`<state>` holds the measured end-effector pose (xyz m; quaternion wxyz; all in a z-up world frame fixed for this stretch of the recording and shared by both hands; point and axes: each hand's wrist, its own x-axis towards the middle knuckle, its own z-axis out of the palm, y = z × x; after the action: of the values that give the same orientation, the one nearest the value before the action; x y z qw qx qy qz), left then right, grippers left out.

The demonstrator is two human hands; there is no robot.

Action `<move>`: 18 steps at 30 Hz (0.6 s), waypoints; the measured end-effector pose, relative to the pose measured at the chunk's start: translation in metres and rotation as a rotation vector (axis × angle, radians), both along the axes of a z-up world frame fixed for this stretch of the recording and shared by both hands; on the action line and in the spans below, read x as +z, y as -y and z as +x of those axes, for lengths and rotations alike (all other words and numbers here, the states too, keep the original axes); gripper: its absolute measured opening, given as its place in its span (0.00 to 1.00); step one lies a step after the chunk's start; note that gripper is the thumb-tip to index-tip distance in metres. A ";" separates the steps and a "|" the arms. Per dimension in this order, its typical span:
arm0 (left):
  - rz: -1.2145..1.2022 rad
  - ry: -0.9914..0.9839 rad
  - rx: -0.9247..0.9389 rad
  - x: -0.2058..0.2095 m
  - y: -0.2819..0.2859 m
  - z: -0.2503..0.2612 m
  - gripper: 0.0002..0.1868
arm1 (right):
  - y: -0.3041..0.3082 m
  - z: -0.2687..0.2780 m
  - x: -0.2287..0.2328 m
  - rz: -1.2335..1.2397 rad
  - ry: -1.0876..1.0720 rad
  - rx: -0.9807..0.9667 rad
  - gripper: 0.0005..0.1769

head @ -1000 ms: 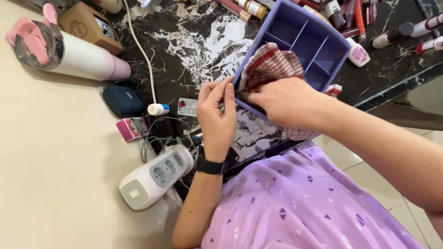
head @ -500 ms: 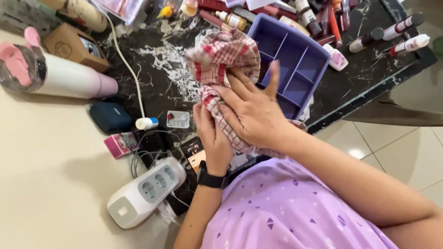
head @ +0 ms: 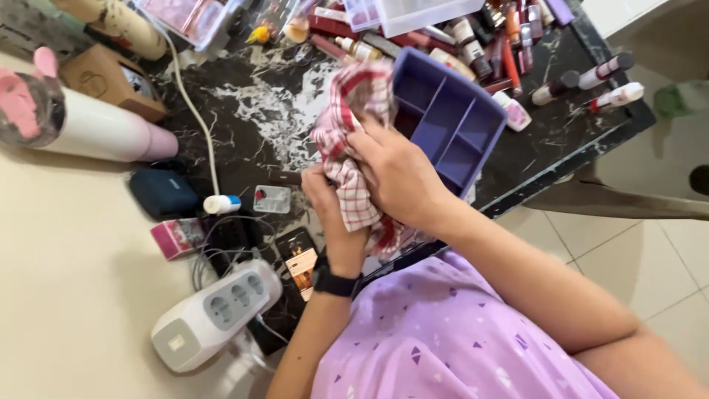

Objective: The person sprays a purple plastic organizer with a cleaning solution and wipes its compartments and sides with a cloth. The organizer is rotated and cleaned thoroughly on a cluttered countertop.

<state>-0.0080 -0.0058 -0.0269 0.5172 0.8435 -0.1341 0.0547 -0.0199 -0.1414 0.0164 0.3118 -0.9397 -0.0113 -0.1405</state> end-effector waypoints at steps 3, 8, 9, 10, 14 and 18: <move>0.000 -0.160 -0.094 0.001 -0.006 0.012 0.10 | 0.038 -0.025 -0.003 0.449 0.149 0.044 0.13; -0.013 -0.328 -0.069 0.009 -0.017 0.064 0.07 | 0.138 -0.092 0.011 1.325 0.351 -0.449 0.21; -0.004 -0.328 -0.074 0.020 -0.017 0.071 0.07 | 0.156 -0.106 0.009 1.332 0.354 -0.457 0.21; 0.002 -0.394 -0.053 0.031 -0.015 0.079 0.07 | 0.174 -0.119 0.008 1.491 0.335 -0.502 0.31; -0.067 -0.215 -0.049 0.002 -0.035 0.123 0.04 | 0.221 -0.144 -0.016 1.837 0.479 -0.548 0.31; 0.391 0.172 -0.089 0.035 -0.017 0.124 0.09 | 0.224 -0.126 -0.020 1.684 0.379 -0.626 0.22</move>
<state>0.1159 0.0108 0.0081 0.3324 0.9132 -0.2229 0.0763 -0.1464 -0.3657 -0.0038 0.8340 -0.3238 0.2988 -0.3321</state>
